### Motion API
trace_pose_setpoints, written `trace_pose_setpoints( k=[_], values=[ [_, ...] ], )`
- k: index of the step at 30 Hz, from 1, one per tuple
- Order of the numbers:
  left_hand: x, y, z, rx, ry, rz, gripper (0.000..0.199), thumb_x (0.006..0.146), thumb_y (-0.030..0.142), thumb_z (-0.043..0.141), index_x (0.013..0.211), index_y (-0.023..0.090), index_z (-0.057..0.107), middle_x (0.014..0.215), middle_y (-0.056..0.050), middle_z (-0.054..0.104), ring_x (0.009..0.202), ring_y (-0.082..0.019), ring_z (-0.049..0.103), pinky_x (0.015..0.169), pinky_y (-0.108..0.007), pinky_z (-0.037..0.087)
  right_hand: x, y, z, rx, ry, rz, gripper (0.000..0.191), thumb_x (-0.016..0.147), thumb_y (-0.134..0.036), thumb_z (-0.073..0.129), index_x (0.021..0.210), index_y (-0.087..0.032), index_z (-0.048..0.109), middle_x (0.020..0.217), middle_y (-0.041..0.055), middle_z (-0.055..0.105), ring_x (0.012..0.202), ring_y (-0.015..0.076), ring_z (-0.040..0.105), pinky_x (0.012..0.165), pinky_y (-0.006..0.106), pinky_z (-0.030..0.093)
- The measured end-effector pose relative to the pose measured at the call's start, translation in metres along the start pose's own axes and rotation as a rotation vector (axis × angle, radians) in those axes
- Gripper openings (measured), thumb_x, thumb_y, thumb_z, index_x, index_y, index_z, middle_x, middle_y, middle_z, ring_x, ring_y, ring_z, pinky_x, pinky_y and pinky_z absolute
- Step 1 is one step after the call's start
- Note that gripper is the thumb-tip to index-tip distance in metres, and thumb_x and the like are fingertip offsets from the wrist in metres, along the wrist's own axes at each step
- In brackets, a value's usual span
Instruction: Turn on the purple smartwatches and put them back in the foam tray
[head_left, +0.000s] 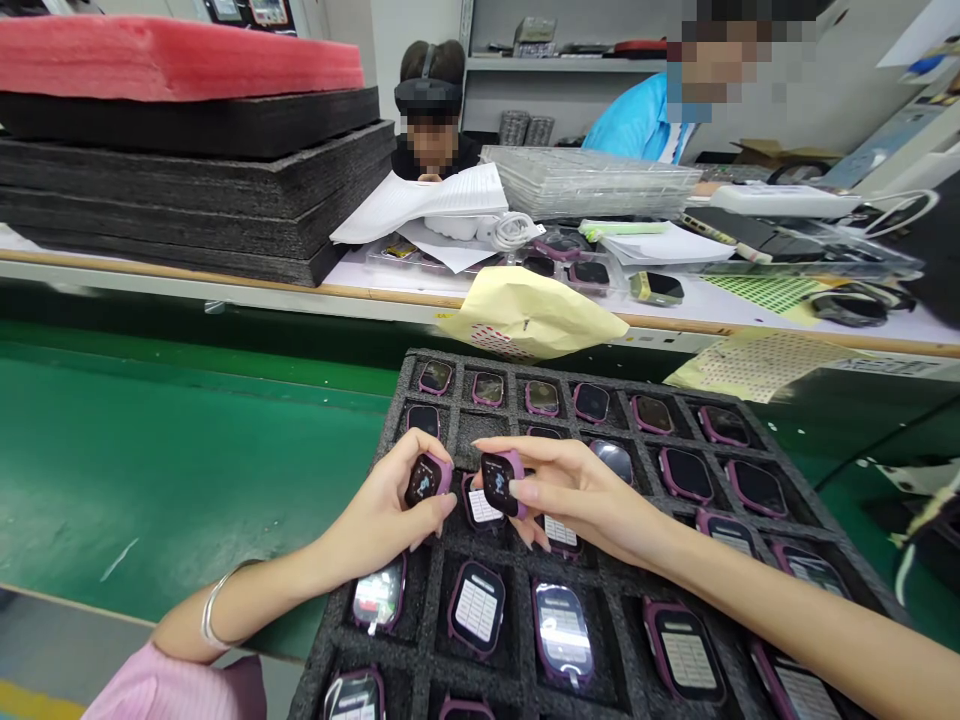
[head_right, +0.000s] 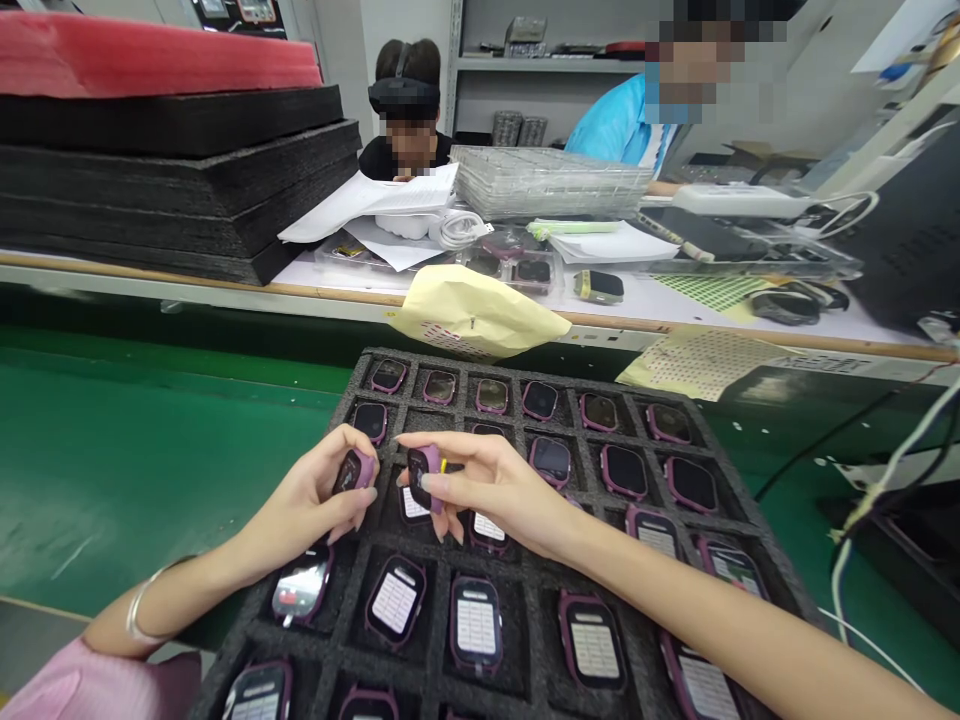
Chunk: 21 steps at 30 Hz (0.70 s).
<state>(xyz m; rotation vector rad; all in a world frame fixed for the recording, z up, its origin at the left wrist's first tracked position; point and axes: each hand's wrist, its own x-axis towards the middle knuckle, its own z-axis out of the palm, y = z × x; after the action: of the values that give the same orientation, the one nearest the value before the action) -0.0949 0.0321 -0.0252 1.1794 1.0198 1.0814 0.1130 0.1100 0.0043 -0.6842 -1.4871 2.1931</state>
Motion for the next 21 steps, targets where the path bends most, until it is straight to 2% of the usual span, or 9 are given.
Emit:
trace_pose_setpoints(
  k=[5, 9, 13, 21],
  values=[
    [0.0, 0.0022, 0.001, 0.004, 0.02, -0.007, 0.017, 0.085, 0.01, 0.053, 0.091, 0.022, 0.042, 0.074, 0.007, 0.041, 0.047, -0.002, 0.04, 0.037, -0.011, 0.029, -0.0006, 0.0002, -0.0015, -0.07, 0.001, 0.007, 0.05, 0.086, -0.026, 0.071, 0.132, -0.015, 0.056, 0.068, 0.0015, 0.063, 0.054, 0.0113, 0.062, 0.05, 0.019, 0.052],
    [-0.0007, 0.0031, 0.0016, -0.04, 0.028, -0.006, 0.018, 0.085, 0.013, 0.054, 0.093, 0.023, 0.041, 0.074, 0.007, 0.042, 0.045, -0.002, 0.04, 0.037, -0.012, 0.032, -0.0007, 0.0013, -0.0019, -0.07, -0.014, 0.013, 0.054, 0.085, -0.026, 0.071, 0.135, -0.013, 0.053, 0.067, 0.0014, 0.064, 0.054, 0.0116, 0.062, 0.05, 0.019, 0.052],
    [-0.0015, 0.0022, 0.0003, 0.006, 0.029, 0.0, 0.018, 0.084, 0.008, 0.052, 0.091, 0.022, 0.043, 0.072, 0.007, 0.04, 0.045, -0.001, 0.039, 0.036, -0.01, 0.028, -0.0018, -0.0004, -0.0015, -0.105, -0.033, 0.022, 0.052, 0.088, -0.025, 0.067, 0.135, -0.011, 0.052, 0.061, 0.0009, 0.064, 0.052, 0.0112, 0.061, 0.052, 0.02, 0.052],
    [-0.001, 0.0042, 0.0021, -0.022, 0.045, 0.012, 0.019, 0.085, 0.013, 0.054, 0.094, 0.022, 0.041, 0.074, 0.007, 0.043, 0.042, -0.001, 0.041, 0.037, -0.012, 0.031, -0.0041, -0.0039, -0.0011, -0.13, -0.002, 0.026, 0.056, 0.085, -0.029, 0.068, 0.135, -0.011, 0.052, 0.062, 0.0009, 0.064, 0.051, 0.0122, 0.06, 0.05, 0.022, 0.05]
  ],
)
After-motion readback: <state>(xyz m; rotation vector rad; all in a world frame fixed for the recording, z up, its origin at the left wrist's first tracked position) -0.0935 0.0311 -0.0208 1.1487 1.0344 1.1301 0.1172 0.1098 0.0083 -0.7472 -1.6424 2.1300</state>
